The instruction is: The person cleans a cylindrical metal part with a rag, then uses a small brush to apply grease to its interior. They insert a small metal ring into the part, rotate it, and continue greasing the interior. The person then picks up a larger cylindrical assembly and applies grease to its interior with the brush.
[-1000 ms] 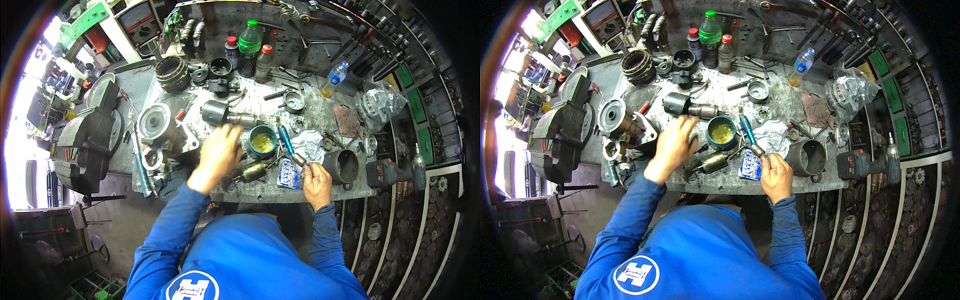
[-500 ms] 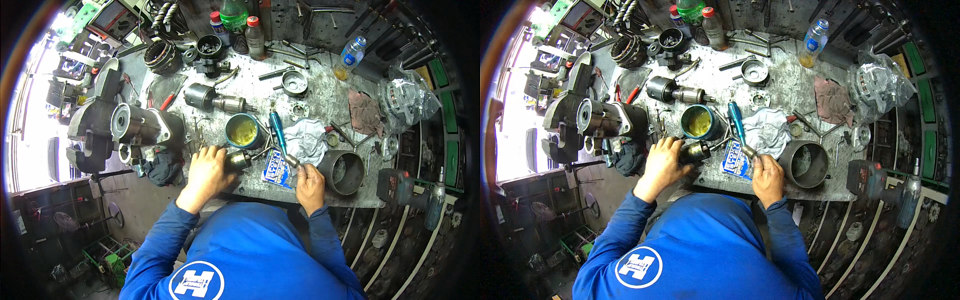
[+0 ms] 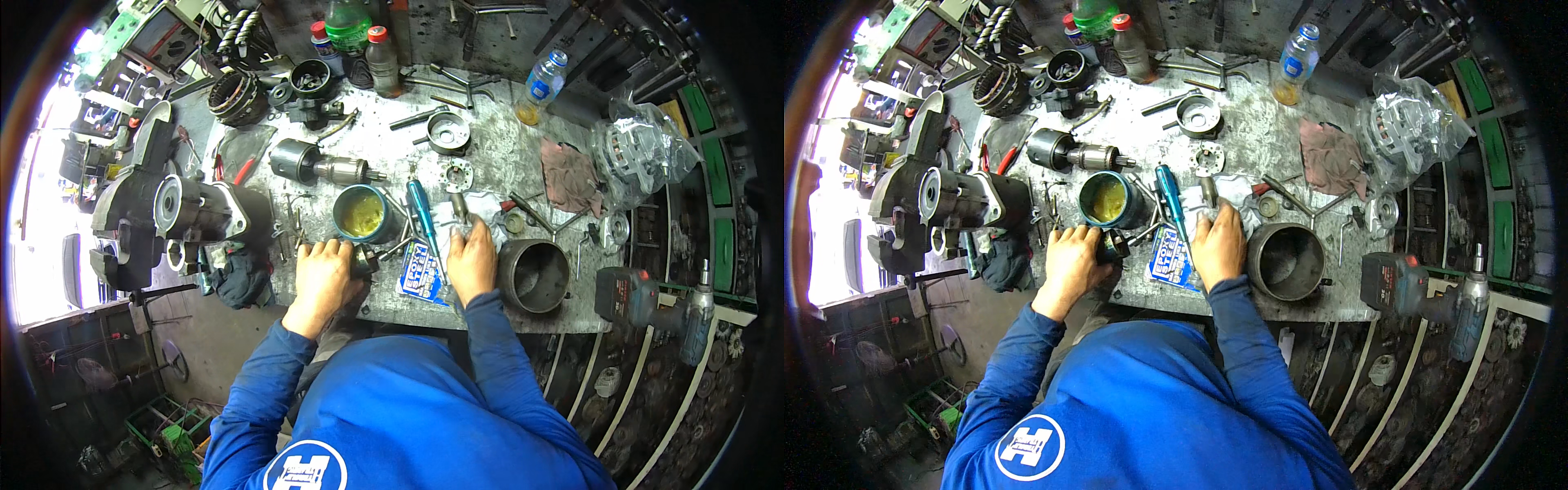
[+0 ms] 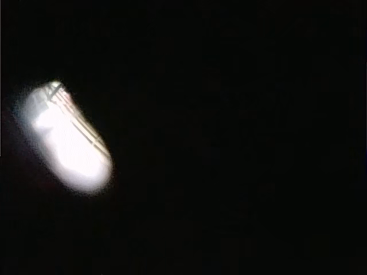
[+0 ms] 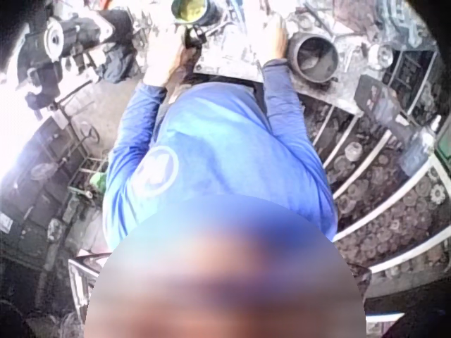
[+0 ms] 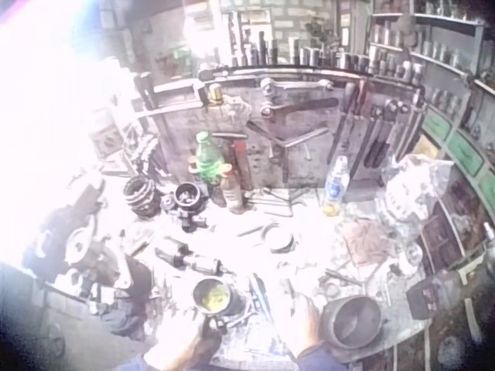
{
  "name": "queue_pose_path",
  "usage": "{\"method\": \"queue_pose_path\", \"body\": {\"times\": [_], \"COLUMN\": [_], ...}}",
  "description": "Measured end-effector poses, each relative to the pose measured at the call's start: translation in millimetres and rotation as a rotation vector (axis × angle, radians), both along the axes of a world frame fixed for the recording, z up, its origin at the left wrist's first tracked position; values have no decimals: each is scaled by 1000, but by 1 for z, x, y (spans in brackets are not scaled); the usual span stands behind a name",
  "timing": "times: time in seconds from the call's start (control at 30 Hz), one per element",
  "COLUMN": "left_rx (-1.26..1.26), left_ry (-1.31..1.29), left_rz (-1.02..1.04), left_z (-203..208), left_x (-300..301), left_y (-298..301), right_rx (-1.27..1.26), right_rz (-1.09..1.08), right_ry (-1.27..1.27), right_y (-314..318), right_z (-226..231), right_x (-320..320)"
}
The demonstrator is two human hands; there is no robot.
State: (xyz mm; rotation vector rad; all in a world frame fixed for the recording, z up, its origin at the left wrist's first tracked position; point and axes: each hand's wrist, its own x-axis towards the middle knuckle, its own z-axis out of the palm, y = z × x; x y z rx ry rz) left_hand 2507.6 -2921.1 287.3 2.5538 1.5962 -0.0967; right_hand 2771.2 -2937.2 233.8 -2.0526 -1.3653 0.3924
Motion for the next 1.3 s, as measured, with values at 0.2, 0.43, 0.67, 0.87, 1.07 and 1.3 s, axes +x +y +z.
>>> {"method": "queue_pose_path", "body": {"times": [0.2,0.43,0.67,0.87,1.07,1.3], "left_rx": [-592,-791,-929,-1031,-906,-892], "left_ry": [-752,-1509,-1836,-2030,-1971,-1868], "left_rz": [423,556,570,648,817,784], "left_z": [13,16,9,2,-20,-19], "left_x": [-33,-71,-89,-106,-147,-187], "left_y": [-17,-43,-53,-74,-106,-150], "right_rx": [-9,179,349,369,133,-694], "right_rz": [134,121,180,626,472,128], "right_ry": [-240,154,427,72,16,1526], "right_y": [-34,-18,-44,-88,-125,-130], "right_z": [-3,1,75,83,56,22], "right_x": [-3,27,-3,-220,-288,-288]}}
